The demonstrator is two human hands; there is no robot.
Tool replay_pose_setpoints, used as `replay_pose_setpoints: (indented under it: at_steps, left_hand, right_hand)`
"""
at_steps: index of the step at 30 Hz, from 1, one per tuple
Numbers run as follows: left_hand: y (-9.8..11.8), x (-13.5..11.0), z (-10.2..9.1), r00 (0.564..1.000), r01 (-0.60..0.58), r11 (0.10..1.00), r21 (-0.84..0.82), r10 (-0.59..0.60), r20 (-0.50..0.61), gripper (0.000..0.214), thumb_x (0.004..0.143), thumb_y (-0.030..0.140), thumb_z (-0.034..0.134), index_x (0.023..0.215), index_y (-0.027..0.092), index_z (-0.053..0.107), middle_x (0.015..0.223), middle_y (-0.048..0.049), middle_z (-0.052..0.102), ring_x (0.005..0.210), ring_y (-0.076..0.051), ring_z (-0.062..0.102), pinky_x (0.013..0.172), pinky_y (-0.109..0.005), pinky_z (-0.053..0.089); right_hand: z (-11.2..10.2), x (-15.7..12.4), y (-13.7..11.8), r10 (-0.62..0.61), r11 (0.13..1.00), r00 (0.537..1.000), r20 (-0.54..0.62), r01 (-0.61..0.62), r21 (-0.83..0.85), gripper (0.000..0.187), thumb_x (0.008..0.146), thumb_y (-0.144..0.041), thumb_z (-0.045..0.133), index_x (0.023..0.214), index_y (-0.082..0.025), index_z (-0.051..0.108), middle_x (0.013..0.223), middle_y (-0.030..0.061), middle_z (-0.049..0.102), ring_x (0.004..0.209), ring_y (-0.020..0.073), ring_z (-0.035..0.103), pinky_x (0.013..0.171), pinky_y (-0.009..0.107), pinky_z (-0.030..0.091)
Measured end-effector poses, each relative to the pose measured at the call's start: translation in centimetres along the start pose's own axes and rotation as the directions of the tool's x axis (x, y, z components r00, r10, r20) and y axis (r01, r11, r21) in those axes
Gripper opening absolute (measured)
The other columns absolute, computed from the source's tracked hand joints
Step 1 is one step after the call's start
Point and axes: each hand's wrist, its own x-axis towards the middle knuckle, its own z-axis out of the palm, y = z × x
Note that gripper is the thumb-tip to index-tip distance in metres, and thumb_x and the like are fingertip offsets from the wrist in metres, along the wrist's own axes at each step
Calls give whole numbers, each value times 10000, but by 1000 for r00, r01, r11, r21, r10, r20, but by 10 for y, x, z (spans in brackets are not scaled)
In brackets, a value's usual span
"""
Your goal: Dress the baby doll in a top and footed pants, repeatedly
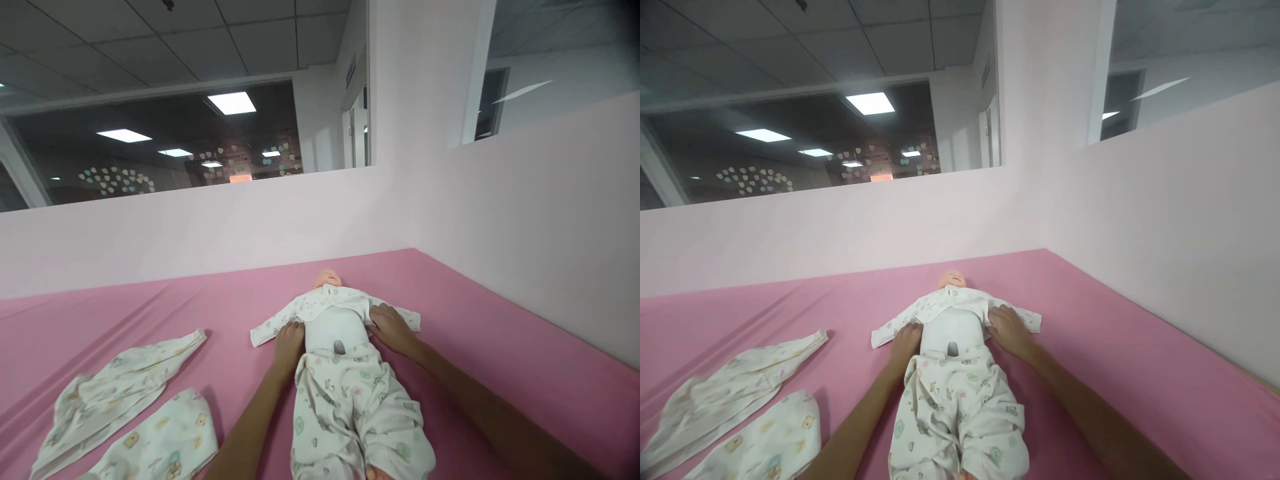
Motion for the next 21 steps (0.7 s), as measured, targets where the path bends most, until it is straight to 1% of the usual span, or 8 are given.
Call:
replay_pose_setpoints:
  at_steps: [3,5,6,10,14,17,19,21]
  left_hand:
    - [2,5,2,998,59,997,51,-58,-11,225,817,70,436,938,124,618,1047,-189,627,1059,-301,529,896,-396,377]
    - [1,6,3,995,94,994,48,-93,-27,244,822,54,419,961,117,609,1068,-197,618,1075,-304,521,898,-399,372]
    - [0,6,3,993,112,993,37,-111,-37,244,829,57,413,968,116,605,1071,-197,617,1079,-303,519,900,-400,370]
    - [-5,1,4,978,191,978,-85,-196,-63,192,851,113,424,930,150,595,981,-154,642,990,-275,563,833,-374,387]
    - [-6,-2,1,949,266,906,-329,-305,-72,111,857,231,462,837,205,568,811,-75,645,805,-233,581,697,-326,390]
    - [-3,0,-1,916,295,762,-577,-398,-57,69,824,254,483,783,215,523,791,-40,639,755,-195,576,642,-288,393]
    - [-2,4,0,894,308,599,-739,-449,9,68,800,263,492,760,209,503,733,-26,624,647,-161,566,575,-264,397]
    - [0,9,2,872,315,392,-864,-480,99,89,779,277,502,733,201,495,642,-13,591,528,-137,532,504,-253,391]
  right_hand:
    - [-4,8,6,-7,997,997,-71,1,-80,199,849,-192,440,894,-173,633,1203,147,558,1136,307,431,954,438,295]
    - [-4,14,11,0,996,995,-95,-9,-94,221,833,-162,439,924,-184,638,1354,128,473,1236,309,367,992,443,265]
    - [-3,17,14,10,996,995,-96,-18,-87,213,823,-161,447,906,-192,641,1365,111,472,1238,301,376,988,434,273]
    - [1,25,23,92,996,993,-79,-91,10,123,795,-243,510,760,-201,620,1121,69,618,997,239,543,846,356,368]
    - [-1,23,19,169,975,981,-94,-152,162,184,746,-392,598,749,-209,600,965,47,644,932,233,560,820,342,381]
    - [-7,20,9,210,933,973,-98,-170,318,270,753,-454,589,896,-228,620,1025,37,651,979,220,571,838,320,408]
    - [-10,21,3,241,886,967,-84,-184,427,301,784,-477,546,926,-221,618,1014,39,664,916,198,599,768,290,444]
    - [-10,24,-2,283,835,956,-72,-208,509,341,812,-517,493,865,-200,608,870,37,673,754,173,600,645,267,450]
